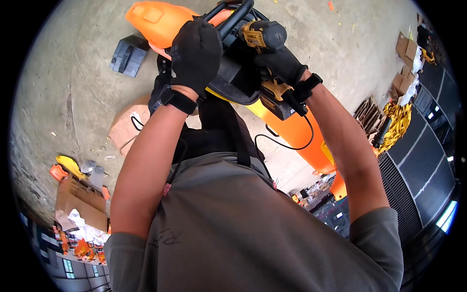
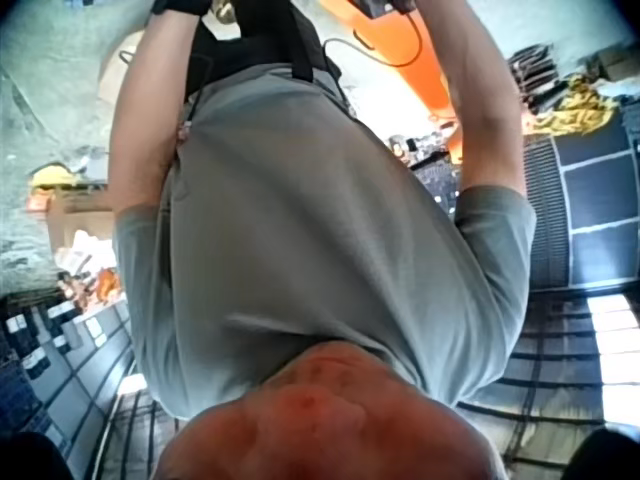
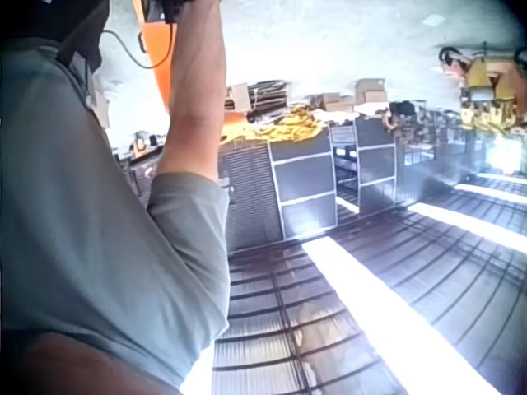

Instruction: The person unscrews fasteners with a power drill to remove the inner battery compartment of an electric scooter, then replaces the compartment and secures it by drilling the fasteners back in.

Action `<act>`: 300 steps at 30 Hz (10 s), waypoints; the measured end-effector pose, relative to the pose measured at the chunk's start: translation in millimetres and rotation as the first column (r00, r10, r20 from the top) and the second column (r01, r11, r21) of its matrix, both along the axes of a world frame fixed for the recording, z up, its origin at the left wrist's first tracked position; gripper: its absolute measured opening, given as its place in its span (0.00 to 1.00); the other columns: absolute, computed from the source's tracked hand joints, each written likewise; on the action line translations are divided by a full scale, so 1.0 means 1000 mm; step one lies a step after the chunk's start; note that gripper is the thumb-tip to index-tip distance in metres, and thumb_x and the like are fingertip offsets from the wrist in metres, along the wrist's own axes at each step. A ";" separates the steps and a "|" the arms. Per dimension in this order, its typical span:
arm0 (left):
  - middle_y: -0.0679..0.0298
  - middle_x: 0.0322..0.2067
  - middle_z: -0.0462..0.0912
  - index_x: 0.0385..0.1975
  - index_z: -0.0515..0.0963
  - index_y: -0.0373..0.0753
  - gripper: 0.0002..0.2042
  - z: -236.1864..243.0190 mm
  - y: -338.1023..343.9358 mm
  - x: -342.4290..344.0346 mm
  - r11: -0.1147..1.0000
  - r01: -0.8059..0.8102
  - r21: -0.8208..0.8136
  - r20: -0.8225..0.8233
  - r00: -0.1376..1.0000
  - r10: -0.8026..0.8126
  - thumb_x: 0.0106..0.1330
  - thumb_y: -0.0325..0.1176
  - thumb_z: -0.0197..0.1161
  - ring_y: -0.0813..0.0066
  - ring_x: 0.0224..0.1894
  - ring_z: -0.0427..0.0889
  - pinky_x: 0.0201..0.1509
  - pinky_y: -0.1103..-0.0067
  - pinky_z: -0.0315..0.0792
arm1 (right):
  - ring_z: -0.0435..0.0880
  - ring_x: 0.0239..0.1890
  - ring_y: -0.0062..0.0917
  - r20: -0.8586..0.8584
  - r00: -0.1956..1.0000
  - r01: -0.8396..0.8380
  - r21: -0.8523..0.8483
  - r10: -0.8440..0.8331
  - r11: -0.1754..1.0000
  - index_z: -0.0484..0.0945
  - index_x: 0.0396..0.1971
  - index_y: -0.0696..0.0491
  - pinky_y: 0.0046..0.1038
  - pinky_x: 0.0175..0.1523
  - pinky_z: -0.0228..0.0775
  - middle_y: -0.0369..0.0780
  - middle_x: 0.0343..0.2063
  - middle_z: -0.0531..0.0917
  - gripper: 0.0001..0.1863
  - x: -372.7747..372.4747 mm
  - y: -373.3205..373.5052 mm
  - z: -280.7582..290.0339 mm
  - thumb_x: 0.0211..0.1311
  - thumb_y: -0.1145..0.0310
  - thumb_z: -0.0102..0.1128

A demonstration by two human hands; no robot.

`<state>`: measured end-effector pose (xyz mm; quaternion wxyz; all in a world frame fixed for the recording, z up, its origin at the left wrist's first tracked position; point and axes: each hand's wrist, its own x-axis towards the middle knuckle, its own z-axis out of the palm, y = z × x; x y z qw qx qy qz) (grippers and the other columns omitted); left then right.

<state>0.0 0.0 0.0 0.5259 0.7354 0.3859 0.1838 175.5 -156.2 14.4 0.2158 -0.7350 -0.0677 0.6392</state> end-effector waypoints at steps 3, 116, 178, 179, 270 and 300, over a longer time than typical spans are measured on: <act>0.53 0.28 0.77 0.30 0.73 0.32 0.07 0.002 -0.001 0.002 0.992 -0.024 0.122 0.040 0.999 0.019 0.65 0.29 0.50 0.53 0.33 0.77 0.39 0.70 0.71 | 0.76 0.20 0.19 -0.036 0.995 0.096 0.029 -0.095 0.995 0.75 0.45 0.57 0.22 0.26 0.71 0.35 0.22 0.78 0.15 -0.003 0.004 0.006 0.56 0.72 0.58; 0.43 0.42 0.75 0.39 0.72 0.33 0.11 -0.093 -0.056 0.075 0.792 0.529 0.306 -0.502 0.796 -0.337 0.61 0.32 0.53 0.47 0.46 0.76 0.49 0.62 0.71 | 0.79 0.29 0.21 0.145 0.862 0.410 0.364 -0.485 0.837 0.73 0.44 0.57 0.24 0.35 0.74 0.39 0.35 0.77 0.17 -0.066 -0.169 0.012 0.54 0.77 0.61; 0.61 0.36 0.78 0.50 0.72 0.33 0.13 0.079 -0.169 -0.039 -0.228 0.361 -0.904 0.374 0.411 -0.831 0.69 0.30 0.51 0.76 0.34 0.78 0.40 0.82 0.74 | 0.79 0.27 0.20 0.225 -0.038 0.995 0.098 -0.974 -0.016 0.74 0.36 0.54 0.25 0.32 0.73 0.34 0.26 0.78 0.11 -0.541 -0.261 0.011 0.53 0.75 0.64; 0.62 0.35 0.78 0.49 0.73 0.33 0.13 0.070 -0.177 -0.048 -0.211 0.371 -0.904 0.344 0.343 -0.874 0.69 0.30 0.51 0.77 0.33 0.78 0.39 0.83 0.73 | 0.79 0.27 0.20 0.231 -0.057 0.997 0.061 -0.971 -0.044 0.74 0.36 0.54 0.25 0.32 0.73 0.34 0.25 0.78 0.10 -0.558 -0.263 0.008 0.53 0.75 0.64; 0.55 0.59 0.72 0.56 0.73 0.41 0.21 -0.425 -0.163 0.043 0.198 0.961 0.193 -0.836 0.267 -0.480 0.71 0.43 0.41 0.58 0.61 0.68 0.65 0.64 0.60 | 0.76 0.36 0.20 0.203 -0.138 0.957 -0.226 -0.969 -0.184 0.68 0.52 0.55 0.23 0.43 0.73 0.34 0.33 0.76 0.22 -0.486 -0.253 0.013 0.59 0.75 0.62; 0.49 0.46 0.80 0.41 0.82 0.41 0.18 -0.254 -0.188 0.113 -0.096 0.969 -0.228 -0.594 -0.216 -0.775 0.60 0.45 0.55 0.50 0.50 0.78 0.53 0.64 0.72 | 0.77 0.35 0.25 0.223 0.266 0.958 -0.171 -0.938 0.231 0.75 0.38 0.54 0.28 0.39 0.71 0.37 0.32 0.78 0.14 -0.509 -0.291 -0.027 0.55 0.67 0.68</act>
